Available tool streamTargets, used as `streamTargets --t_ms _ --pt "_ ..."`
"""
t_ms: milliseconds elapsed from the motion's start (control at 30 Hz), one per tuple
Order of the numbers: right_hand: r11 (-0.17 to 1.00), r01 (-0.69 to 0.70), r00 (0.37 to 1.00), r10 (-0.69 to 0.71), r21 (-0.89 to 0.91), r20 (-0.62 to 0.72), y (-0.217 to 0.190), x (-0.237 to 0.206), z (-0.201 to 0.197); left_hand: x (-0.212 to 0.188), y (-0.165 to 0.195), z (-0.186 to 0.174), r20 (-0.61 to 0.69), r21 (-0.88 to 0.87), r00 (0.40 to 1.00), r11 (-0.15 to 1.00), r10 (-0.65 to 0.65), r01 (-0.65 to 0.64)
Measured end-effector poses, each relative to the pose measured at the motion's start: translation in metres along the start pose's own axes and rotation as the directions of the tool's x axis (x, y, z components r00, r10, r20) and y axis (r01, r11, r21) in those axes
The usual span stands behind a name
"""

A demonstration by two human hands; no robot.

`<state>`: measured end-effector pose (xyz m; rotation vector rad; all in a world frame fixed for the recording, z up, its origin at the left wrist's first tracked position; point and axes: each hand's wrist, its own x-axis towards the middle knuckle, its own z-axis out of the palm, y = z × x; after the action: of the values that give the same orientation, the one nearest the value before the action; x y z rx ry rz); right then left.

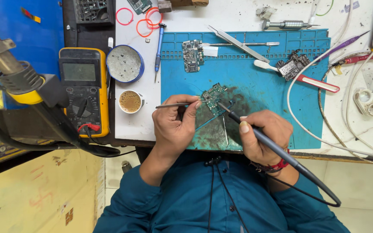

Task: The person solders components on a small circuit board at an electronics repair workbench. They hold the board with tweezers in one hand and a soldering iron in the other, applying solder to board points, repositioning the board, and working on it continuously across the mat.

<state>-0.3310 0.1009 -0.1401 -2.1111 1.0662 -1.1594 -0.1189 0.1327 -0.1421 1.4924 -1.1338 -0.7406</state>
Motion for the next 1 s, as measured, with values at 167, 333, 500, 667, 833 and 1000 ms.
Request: streamTargets --t_ms 167,333,500,667,833,1000 --pt "0.999 0.044 0.999 -0.044 0.000 0.030 -0.0001 0.0036 0.0019 0.0018 -0.0015 0.0001 0.017 0.006 1.000 1.000 -0.007 0.007" --pt "1.000 0.004 1.000 -0.003 -0.005 0.012 0.0008 0.0018 0.0012 0.0030 0.0001 0.0000 0.050 0.019 0.999 1.000 0.022 -0.023" --pt "1.000 -0.003 1.000 0.003 -0.004 0.004 0.0012 0.0000 0.0005 0.0032 0.0030 -0.0008 0.138 0.004 0.989 0.999 -0.046 0.046" --pt "1.000 0.004 1.000 -0.004 -0.006 0.007 0.0011 0.0000 0.0003 0.0042 0.0042 -0.0010 0.151 0.021 0.988 0.999 0.044 -0.048" --pt "1.000 0.006 1.000 -0.006 -0.008 0.021 -0.0003 0.0008 -0.0006 0.0052 0.0044 -0.0006 0.158 0.032 0.987 0.999 0.018 -0.023" --pt "1.000 0.001 1.000 -0.001 -0.009 0.028 -0.0017 0.0019 -0.0013 0.0059 0.0034 -0.0005 0.165 0.044 0.986 0.998 0.036 -0.044"
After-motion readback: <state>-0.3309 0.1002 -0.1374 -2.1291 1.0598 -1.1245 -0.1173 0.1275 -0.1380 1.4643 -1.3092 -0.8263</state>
